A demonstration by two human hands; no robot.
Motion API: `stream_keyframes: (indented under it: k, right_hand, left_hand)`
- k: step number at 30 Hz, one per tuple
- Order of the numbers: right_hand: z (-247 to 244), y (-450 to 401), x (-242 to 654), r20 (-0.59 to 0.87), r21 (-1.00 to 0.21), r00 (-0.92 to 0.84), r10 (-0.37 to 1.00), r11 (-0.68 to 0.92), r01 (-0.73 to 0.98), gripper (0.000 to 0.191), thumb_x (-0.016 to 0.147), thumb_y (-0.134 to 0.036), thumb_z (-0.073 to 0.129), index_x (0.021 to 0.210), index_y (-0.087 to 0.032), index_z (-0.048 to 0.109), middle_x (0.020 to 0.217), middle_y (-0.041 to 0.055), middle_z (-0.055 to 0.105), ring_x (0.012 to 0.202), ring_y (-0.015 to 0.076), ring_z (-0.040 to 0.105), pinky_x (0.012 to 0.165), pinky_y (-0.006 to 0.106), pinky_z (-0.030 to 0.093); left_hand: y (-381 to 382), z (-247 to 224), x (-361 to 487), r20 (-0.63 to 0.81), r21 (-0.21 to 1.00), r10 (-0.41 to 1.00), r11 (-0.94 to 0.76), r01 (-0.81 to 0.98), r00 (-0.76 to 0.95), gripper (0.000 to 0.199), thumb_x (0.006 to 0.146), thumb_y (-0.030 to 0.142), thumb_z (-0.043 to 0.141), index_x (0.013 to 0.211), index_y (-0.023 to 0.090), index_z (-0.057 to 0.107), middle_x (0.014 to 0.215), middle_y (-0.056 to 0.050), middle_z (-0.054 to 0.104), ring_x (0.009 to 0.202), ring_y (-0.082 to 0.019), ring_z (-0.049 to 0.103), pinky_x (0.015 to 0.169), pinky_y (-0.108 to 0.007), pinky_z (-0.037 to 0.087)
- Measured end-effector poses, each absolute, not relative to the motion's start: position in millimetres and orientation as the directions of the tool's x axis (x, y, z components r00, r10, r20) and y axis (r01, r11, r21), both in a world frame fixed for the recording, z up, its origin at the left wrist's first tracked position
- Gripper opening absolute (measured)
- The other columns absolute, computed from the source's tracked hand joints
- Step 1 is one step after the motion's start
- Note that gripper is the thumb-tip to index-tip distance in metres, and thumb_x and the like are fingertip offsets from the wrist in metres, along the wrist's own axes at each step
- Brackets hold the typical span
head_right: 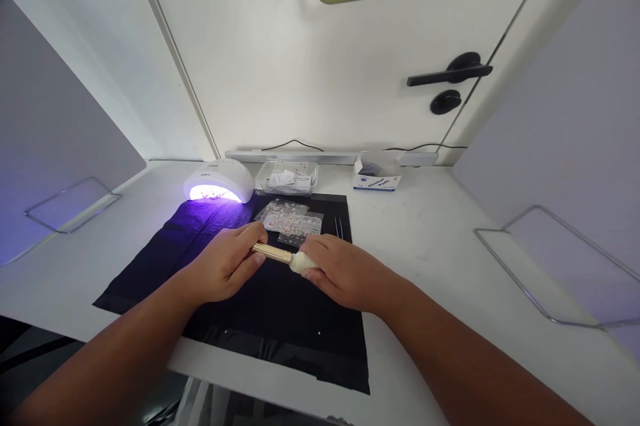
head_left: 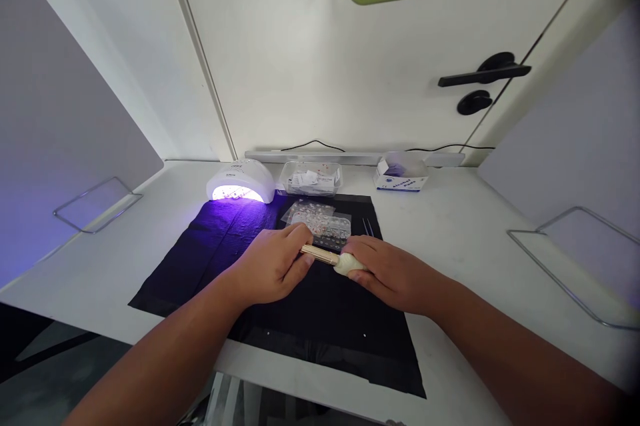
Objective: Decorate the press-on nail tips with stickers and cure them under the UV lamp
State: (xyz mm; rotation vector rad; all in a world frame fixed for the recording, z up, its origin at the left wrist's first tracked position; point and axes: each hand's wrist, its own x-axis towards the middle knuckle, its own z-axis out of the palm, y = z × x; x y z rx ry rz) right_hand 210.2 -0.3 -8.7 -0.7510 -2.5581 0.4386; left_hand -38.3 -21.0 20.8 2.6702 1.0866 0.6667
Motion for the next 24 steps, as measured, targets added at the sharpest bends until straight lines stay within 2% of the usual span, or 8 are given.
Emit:
stream_keyframes:
  k: [7,12,14,18,20,24]
  right_hand:
    - [-8.7,0.2,214.0,0.335,-0.384,-0.773,0.538,0.827,0.41,0.021,0.095,-0.033,0.039,0.089,-0.019,0.053,0.072,0.0048,0.06,0.062,0.018,0.052,0.059,0.031,0.038]
    - [-8.6,-0.6,215.0,0.282,-0.557,-0.781,0.558,0.758,0.34,0.021,0.095,-0.034,0.039,0.087,-0.02,0.051,0.063,-0.0017,0.054,0.052,0.0126,0.046,0.052,0.027,0.032]
    - [-8.7,0.1,215.4,0.284,-0.579,-0.78,0.557,0.748,0.323,0.019,0.095,-0.033,0.039,0.086,-0.02,0.051,0.063,-0.0024,0.053,0.052,0.0119,0.046,0.052,0.026,0.032]
    - [-8.9,1.0,215.2,0.312,-0.503,-0.77,0.557,0.784,0.364,0.02,0.093,-0.033,0.04,0.087,-0.019,0.052,0.066,-0.0008,0.054,0.055,0.0129,0.047,0.055,0.027,0.033]
    - [-8.8,0.9,214.7,0.304,-0.48,-0.764,0.569,0.784,0.393,0.021,0.093,-0.033,0.04,0.087,-0.019,0.054,0.065,-0.0002,0.055,0.055,0.0135,0.047,0.056,0.027,0.033]
    - [-9.0,0.3,214.2,0.288,-0.472,-0.765,0.576,0.78,0.41,0.022,0.091,-0.034,0.04,0.087,-0.018,0.055,0.063,-0.0008,0.053,0.054,0.0135,0.047,0.056,0.027,0.032]
  left_hand:
    - [-22.6,21.3,-37.5,0.338,0.322,0.669,-0.743,0.587,0.662,0.005,0.092,0.026,0.041,0.091,0.021,0.041,0.081,0.001,0.053,0.062,-0.014,0.046,0.058,-0.03,0.03]
    - [-22.9,21.8,-38.6,0.401,0.326,0.604,-0.797,0.508,0.689,0.003,0.09,0.023,0.042,0.093,0.021,0.042,0.084,-0.002,0.054,0.065,-0.015,0.047,0.06,-0.03,0.034]
    - [-22.1,21.4,-38.8,0.42,0.335,0.593,-0.805,0.489,0.687,0.006,0.09,0.021,0.042,0.096,0.02,0.044,0.086,-0.003,0.055,0.068,-0.016,0.049,0.062,-0.03,0.036]
    - [-20.7,19.9,-39.1,0.402,0.353,0.619,-0.785,0.509,0.675,0.013,0.091,0.03,0.045,0.098,0.019,0.049,0.087,-0.004,0.057,0.07,-0.016,0.051,0.063,-0.029,0.037]
    - [-20.0,18.9,-39.0,0.385,0.361,0.645,-0.763,0.536,0.66,0.019,0.094,0.035,0.042,0.092,0.019,0.052,0.078,-0.002,0.056,0.065,-0.015,0.05,0.059,-0.028,0.034]
    - [-19.3,17.0,-37.6,0.361,0.356,0.691,-0.723,0.592,0.626,0.028,0.099,0.033,0.037,0.078,0.018,0.049,0.065,0.002,0.051,0.056,-0.011,0.046,0.054,-0.026,0.029]
